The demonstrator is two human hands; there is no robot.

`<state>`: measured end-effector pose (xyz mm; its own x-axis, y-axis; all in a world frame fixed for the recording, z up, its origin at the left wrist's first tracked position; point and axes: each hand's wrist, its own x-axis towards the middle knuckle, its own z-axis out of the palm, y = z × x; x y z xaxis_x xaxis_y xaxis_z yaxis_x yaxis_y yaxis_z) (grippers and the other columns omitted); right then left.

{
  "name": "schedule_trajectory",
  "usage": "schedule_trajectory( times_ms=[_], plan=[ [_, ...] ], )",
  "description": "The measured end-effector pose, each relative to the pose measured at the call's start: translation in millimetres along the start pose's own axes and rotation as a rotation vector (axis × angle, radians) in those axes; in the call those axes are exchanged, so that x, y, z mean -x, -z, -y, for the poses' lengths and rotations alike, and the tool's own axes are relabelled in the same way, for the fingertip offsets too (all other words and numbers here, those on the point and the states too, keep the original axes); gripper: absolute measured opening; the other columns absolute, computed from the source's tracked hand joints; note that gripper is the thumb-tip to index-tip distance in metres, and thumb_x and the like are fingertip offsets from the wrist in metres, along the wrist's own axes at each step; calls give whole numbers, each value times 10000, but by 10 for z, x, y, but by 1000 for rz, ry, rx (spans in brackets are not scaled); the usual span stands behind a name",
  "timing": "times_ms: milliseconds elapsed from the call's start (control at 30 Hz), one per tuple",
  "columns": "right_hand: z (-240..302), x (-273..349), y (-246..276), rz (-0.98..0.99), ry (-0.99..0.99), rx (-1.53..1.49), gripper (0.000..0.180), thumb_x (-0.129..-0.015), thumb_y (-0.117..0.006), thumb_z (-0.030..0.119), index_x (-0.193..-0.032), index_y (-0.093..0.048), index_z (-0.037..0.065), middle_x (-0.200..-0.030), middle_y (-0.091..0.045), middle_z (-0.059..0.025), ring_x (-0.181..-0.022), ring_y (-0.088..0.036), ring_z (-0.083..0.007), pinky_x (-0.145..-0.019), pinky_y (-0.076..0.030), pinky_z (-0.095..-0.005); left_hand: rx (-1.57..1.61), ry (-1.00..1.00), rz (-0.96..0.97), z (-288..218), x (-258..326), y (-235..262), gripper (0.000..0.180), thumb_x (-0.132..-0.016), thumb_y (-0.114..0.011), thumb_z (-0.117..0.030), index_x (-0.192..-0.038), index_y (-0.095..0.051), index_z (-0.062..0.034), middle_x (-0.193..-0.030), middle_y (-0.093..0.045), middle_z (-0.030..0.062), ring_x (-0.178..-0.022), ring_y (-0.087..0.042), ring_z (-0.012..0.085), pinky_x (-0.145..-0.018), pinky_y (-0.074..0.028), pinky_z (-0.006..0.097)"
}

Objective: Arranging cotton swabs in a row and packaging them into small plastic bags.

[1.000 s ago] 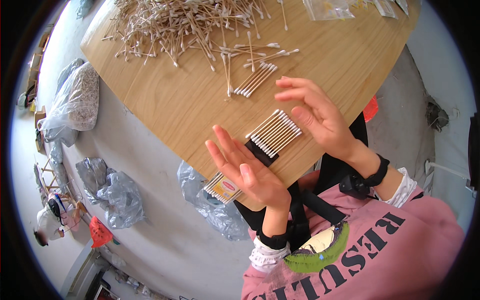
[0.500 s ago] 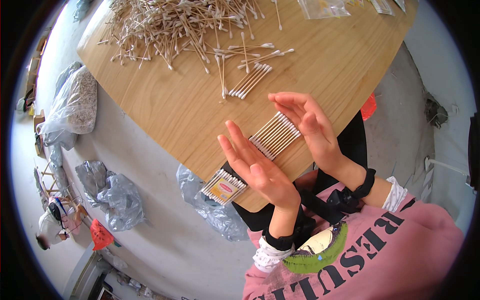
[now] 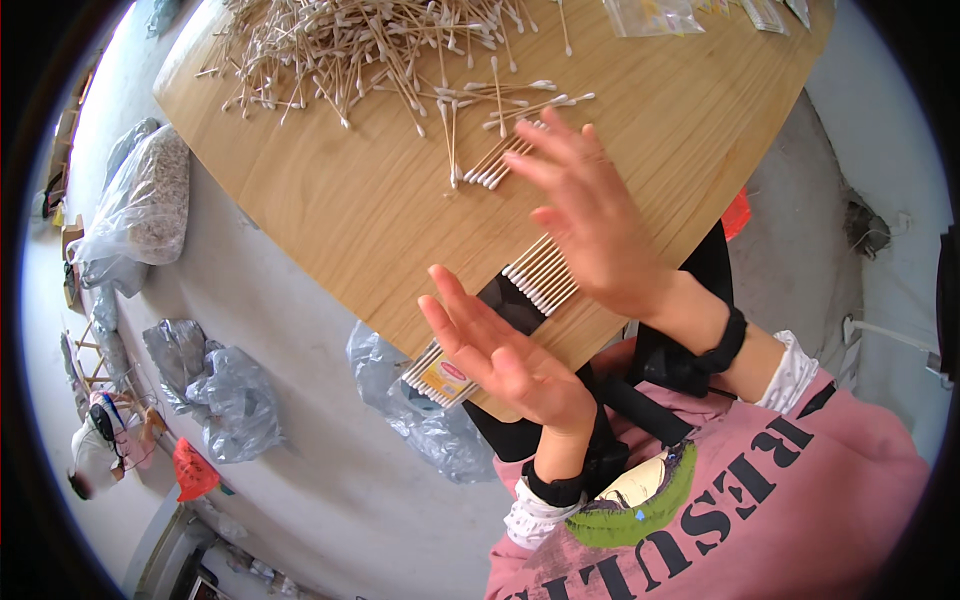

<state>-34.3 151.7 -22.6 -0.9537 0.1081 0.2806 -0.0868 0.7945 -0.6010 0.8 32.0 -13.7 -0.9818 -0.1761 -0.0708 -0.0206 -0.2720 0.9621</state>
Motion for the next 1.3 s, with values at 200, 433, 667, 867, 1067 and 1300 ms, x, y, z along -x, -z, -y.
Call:
schedule_trajectory(
  times_ms=[200, 433, 667, 867, 1067, 1300],
  plan=[
    [-373, 362, 414, -38, -83, -348, 307, -777, -529, -121, -965, -696, 55, -1233, -635, -114, -1225, -560, -300, -997, -467, -411, -1364, -260, 636, -85, 33, 17, 977, -937, -552, -553, -1549, -147, 92, -1638, -122, 266, -1541, -56, 386, -1223, -18, 523],
    [-465, 455, 315, 18, 53, -386, 215, -694, -570, -160, -733, -661, 31, -1119, -653, -94, -1152, -589, -319, -879, -516, -366, -1564, -290, 704, 92, 53, 48, 1181, -831, -529, -754, -1525, -168, 130, -1620, -143, 297, -1530, -101, 402, -1226, -85, 507],
    [-475, 493, 324, 75, 29, -356, 200, -729, -599, -123, -750, -688, 54, -1178, -648, -105, -1208, -549, -327, -948, -502, -395, -1545, -291, 716, 81, 51, 47, 1182, -829, -557, -735, -1528, -151, 128, -1621, -130, 299, -1528, -101, 410, -1224, -102, 509],
    [-452, 444, 301, -34, 41, -330, 157, -714, -618, -115, -731, -651, 37, -1160, -639, -99, -1193, -567, -336, -945, -506, -409, -1558, -285, 718, 79, 46, 42, 1183, -826, -568, -730, -1532, -149, 121, -1625, -120, 292, -1529, -92, 410, -1223, -107, 515],
    [-455, 452, 284, 36, 43, -290, 182, -744, -608, -101, -787, -690, 56, -1229, -625, -112, -1243, -528, -353, -1003, -470, -426, -1555, -285, 717, 85, 32, 46, 1194, -820, -573, -732, -1533, -140, 122, -1625, -112, 295, -1529, -82, 413, -1223, -106, 515],
    [-433, 339, 284, -20, 53, -277, 117, -725, -634, -77, -728, -641, 40, -1200, -629, -91, -1228, -545, -343, -1010, -468, -436, -1540, -274, 719, 82, 47, 47, 1191, -827, -573, -728, -1534, -131, 123, -1627, -107, 294, -1530, -78, 412, -1223, -105, 513]
  ],
)
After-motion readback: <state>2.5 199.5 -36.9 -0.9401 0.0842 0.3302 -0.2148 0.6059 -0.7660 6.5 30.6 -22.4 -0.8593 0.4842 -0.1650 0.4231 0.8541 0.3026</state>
